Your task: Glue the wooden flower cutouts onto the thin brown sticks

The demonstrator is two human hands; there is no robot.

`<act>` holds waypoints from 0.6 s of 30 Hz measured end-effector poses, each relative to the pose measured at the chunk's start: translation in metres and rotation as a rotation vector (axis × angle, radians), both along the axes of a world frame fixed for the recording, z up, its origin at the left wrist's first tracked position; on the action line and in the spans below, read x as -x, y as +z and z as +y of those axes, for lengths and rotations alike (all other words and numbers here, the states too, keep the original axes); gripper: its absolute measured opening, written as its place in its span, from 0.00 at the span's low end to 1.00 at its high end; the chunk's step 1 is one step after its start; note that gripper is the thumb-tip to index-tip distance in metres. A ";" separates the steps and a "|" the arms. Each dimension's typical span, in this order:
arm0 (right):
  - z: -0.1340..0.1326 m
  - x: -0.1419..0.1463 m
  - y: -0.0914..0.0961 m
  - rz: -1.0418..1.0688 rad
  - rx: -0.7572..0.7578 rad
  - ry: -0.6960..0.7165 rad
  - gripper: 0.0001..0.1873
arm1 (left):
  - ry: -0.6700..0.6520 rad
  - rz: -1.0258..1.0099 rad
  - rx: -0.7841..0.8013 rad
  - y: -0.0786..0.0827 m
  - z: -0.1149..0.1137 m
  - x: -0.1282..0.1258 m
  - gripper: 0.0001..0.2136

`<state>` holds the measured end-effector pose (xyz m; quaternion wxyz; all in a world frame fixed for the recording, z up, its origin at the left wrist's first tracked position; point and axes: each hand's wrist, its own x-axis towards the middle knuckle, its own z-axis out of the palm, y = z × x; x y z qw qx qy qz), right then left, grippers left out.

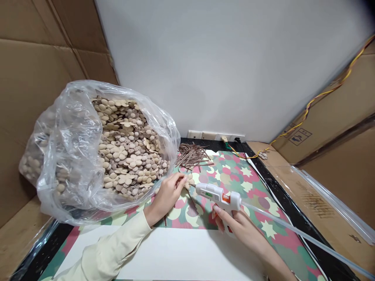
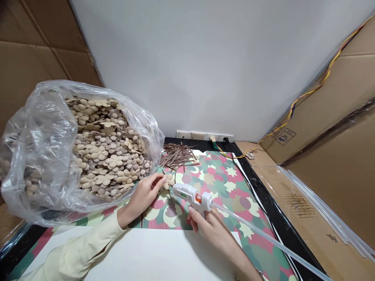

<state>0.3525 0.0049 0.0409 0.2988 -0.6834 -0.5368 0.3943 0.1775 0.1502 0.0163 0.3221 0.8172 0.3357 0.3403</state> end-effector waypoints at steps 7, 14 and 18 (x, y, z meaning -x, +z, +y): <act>0.000 -0.002 -0.004 0.026 -0.018 0.018 0.27 | 0.019 -0.009 -0.018 -0.001 0.001 0.000 0.09; -0.003 -0.004 -0.005 0.038 0.015 -0.005 0.26 | 0.047 -0.039 -0.008 -0.002 0.003 0.001 0.09; -0.003 -0.008 -0.004 0.097 -0.004 -0.060 0.26 | 0.039 -0.030 0.007 -0.002 0.004 0.001 0.09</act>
